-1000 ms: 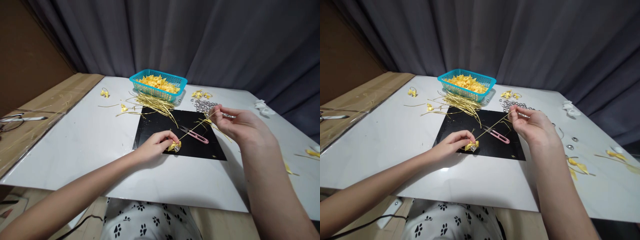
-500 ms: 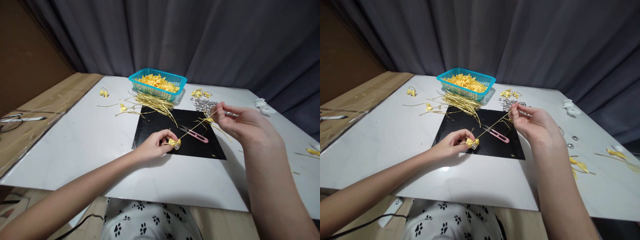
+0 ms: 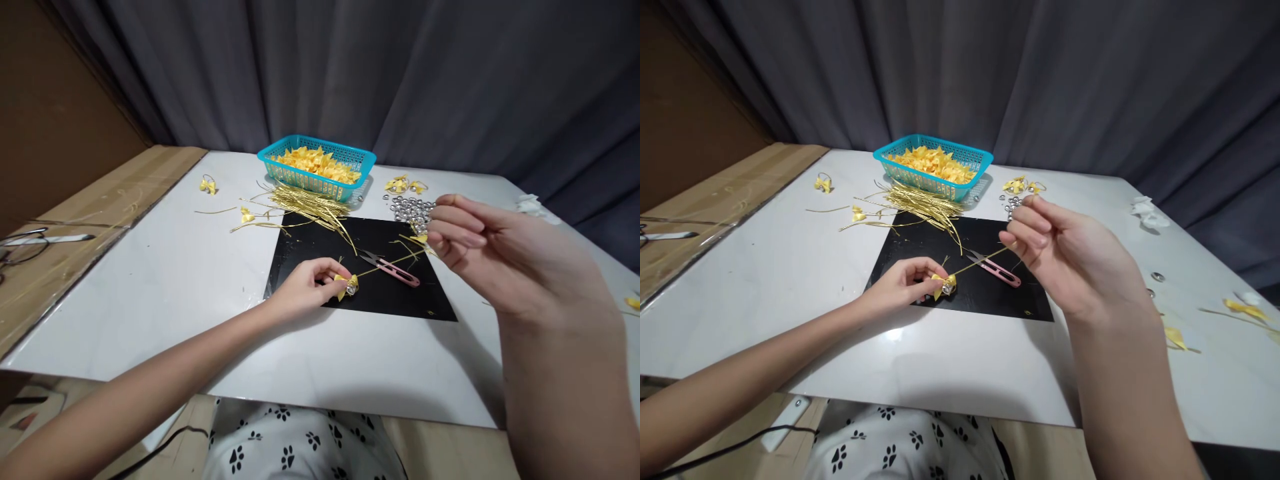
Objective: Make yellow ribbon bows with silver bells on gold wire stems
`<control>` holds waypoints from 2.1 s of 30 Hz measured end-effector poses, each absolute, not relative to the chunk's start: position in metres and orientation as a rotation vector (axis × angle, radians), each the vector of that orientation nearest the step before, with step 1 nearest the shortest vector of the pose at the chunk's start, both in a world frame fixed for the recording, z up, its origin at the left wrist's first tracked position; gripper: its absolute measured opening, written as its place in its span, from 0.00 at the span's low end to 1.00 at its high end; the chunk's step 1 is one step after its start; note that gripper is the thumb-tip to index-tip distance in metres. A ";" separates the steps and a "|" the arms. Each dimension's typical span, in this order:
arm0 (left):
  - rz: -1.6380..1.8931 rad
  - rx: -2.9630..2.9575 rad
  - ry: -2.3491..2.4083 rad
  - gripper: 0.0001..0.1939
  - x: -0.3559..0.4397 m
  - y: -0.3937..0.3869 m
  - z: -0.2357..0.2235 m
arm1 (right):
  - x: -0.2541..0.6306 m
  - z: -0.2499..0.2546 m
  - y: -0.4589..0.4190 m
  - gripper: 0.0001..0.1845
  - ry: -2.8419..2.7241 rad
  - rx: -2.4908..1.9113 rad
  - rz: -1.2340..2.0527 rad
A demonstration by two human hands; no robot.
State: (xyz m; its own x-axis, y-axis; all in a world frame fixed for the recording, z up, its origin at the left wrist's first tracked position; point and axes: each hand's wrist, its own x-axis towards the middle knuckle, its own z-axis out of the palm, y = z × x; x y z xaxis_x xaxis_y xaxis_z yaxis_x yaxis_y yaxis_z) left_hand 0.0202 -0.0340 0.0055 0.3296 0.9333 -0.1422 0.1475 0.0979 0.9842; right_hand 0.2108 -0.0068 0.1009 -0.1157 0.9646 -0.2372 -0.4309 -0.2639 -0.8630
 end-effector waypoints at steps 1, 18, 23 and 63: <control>0.802 1.331 1.096 0.05 0.021 -0.034 0.005 | 0.210 0.101 -0.009 0.21 -0.821 -1.020 1.634; 0.869 1.466 1.198 0.06 0.021 -0.033 -0.001 | 0.208 0.092 -0.009 0.08 -1.266 -1.053 1.335; 0.906 1.536 1.225 0.08 0.019 -0.032 -0.004 | 0.206 0.096 -0.012 0.13 -1.269 -0.911 1.230; 1.017 1.099 1.220 0.03 0.021 -0.030 0.009 | 0.192 0.052 -0.023 0.11 -1.391 -1.135 1.538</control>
State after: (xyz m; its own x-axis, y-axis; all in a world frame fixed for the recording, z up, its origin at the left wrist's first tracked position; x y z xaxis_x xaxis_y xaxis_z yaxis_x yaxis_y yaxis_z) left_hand 0.0212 -0.0299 0.0085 0.0852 0.9788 -0.1862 -0.0063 0.1874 0.9823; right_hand 0.1921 -0.0227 0.0517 -0.3180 0.9402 -0.1221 0.0276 -0.1196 -0.9924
